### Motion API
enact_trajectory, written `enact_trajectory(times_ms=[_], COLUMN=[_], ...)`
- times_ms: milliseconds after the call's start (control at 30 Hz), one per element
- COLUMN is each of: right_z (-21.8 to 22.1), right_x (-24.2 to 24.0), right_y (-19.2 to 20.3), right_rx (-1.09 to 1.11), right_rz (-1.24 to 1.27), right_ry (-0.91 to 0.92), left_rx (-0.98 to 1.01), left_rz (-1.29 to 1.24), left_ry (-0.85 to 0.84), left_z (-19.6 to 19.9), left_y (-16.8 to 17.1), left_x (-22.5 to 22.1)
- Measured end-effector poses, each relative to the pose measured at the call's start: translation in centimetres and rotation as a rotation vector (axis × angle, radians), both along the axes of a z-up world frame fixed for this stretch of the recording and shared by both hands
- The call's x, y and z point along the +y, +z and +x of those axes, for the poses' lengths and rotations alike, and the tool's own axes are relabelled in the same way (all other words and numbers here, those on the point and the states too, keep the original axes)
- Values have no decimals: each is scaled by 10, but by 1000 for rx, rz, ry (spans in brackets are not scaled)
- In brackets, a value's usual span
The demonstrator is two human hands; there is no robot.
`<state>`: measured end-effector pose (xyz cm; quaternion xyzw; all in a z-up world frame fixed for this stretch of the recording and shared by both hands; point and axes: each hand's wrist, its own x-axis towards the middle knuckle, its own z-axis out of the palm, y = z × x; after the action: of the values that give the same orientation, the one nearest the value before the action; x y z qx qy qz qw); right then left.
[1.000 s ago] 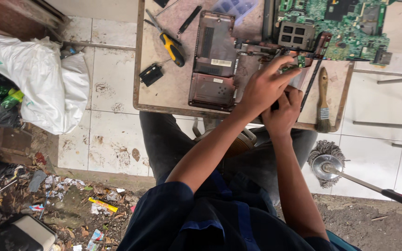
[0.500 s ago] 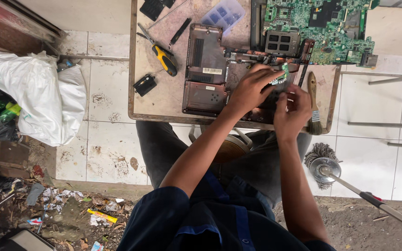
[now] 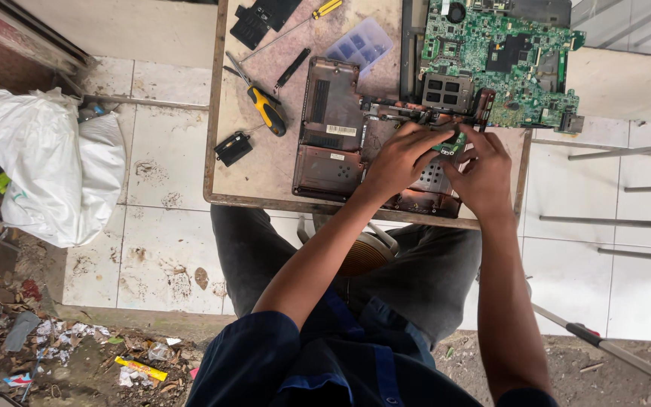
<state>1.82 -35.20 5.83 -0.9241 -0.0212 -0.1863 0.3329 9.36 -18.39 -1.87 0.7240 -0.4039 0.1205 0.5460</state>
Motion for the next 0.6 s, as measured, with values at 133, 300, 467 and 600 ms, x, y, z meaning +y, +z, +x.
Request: enact_trajectory(times_ms=[133,300,467,600], right_z=[4,19,46,58], right_x=[-10,-51,-74,-77], right_y=[-2,-4,2,8], right_rx=[-50,-56,-61,14], right_rz=[-200,-247,-242,-261], right_ry=[-12,-61,13,50], left_rx=[1,-11,-27,-43], left_rz=[-26,7,22,37], left_ry=[-11,15,3,5], left_z=[0,0,2,1], left_y=[-4,-9,-6,1], left_x=[-1,-3,-2,2])
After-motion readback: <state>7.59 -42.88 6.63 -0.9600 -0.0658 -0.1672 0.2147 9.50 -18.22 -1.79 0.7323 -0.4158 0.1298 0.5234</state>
